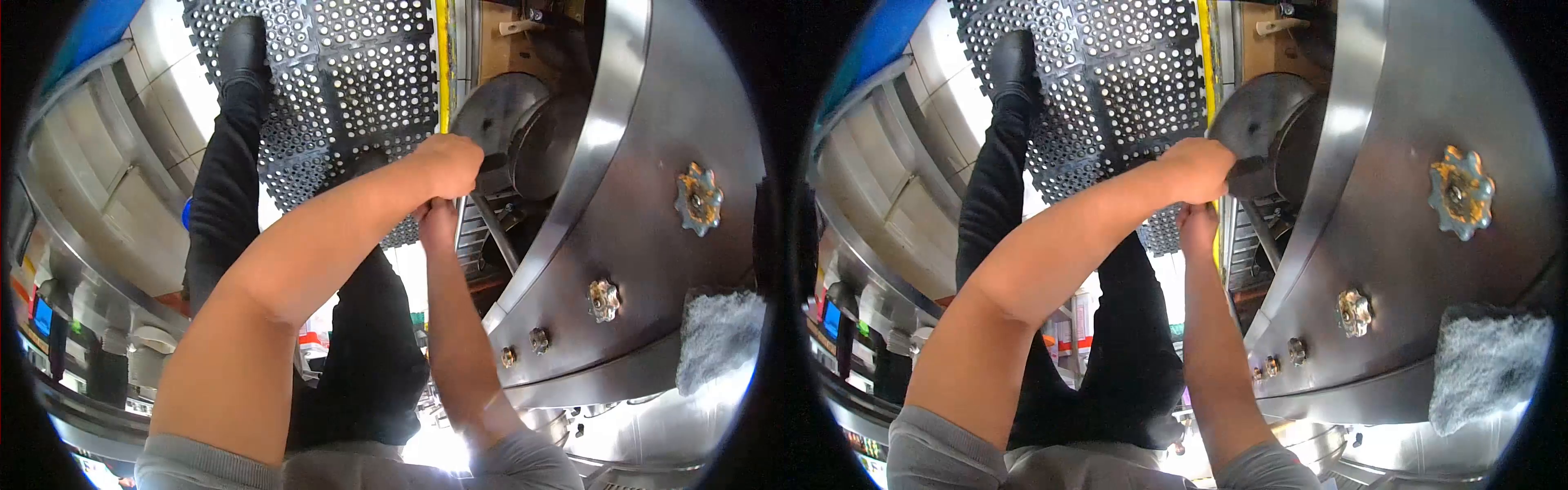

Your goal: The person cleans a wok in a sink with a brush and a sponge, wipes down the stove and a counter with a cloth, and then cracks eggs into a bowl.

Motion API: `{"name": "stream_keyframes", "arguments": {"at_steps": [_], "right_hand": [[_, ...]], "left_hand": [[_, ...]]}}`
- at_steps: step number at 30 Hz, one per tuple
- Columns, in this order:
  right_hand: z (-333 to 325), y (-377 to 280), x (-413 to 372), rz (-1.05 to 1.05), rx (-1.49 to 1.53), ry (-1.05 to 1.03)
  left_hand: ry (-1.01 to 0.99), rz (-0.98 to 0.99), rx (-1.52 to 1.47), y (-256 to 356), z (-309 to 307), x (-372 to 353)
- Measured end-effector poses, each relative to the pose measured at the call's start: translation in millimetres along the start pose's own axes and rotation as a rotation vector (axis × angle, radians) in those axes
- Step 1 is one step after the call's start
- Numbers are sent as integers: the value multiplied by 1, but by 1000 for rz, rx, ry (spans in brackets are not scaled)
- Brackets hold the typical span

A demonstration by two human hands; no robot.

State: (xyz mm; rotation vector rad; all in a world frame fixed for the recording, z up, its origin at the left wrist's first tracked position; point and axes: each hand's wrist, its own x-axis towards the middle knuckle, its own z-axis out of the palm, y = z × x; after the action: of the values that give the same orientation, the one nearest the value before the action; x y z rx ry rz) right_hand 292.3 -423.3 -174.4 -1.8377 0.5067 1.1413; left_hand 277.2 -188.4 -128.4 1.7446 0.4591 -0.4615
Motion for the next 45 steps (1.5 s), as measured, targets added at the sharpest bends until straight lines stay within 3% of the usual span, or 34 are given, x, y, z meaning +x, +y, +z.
{"name": "stream_keyframes", "arguments": {"at_steps": [5,7,9,10,12,16,17,19,20,22,23,26,30,33,34,35,36,37,38,41,43,45], "right_hand": [[28,32,-87,157,-158,24],[44,24,-107,-123,-412,-77],[44,31,-110,-122,-428,-161],[38,43,-104,19,-310,-196],[31,63,-102,85,-275,-257],[54,46,-123,-149,-664,-298],[66,33,-130,-195,-770,-304],[75,47,-129,-90,-910,-255],[89,31,-148,65,-853,-209],[111,13,-166,108,-822,-248],[123,2,-170,119,-820,-281],[189,-59,-215,187,-737,-384],[266,-120,-264,74,-685,-375],[320,-172,-295,-251,-843,-387],[340,-199,-316,-304,-803,-411],[360,-222,-332,-398,-945,-349],[378,-259,-361,-319,-845,-441],[397,-285,-381,-447,-991,-335],[412,-307,-392,-372,-867,-427],[458,-383,-431,-526,-877,-412],[488,-445,-453,-543,-924,-438],[515,-512,-478,-662,-783,-728]], "left_hand": [[5,-11,-15,22,-2,5],[25,-31,-50,22,13,24],[48,-68,-92,19,27,43],[48,-76,-90,15,29,49],[43,-100,-84,6,30,54],[99,-68,58,-14,20,54],[196,-29,154,-17,17,42],[259,26,145,-20,-11,-6],[289,54,144,-19,-26,-40],[441,3,-37,-17,-59,-124],[416,-127,-57,-22,-76,-162],[479,-531,-261,-21,-120,-276],[569,-594,-350,-8,-191,-367],[350,-680,-904,-4,-251,-383],[250,-675,-1043,9,-280,-386],[232,-616,-1223,26,-304,-391],[193,-552,-1397,45,-328,-395],[303,-485,-1391,69,-356,-398],[400,-418,-1385,91,-382,-402],[413,-215,-1553,96,-441,-396],[464,-234,-1451,108,-498,-401],[446,-149,-1472,110,-552,-404]]}}
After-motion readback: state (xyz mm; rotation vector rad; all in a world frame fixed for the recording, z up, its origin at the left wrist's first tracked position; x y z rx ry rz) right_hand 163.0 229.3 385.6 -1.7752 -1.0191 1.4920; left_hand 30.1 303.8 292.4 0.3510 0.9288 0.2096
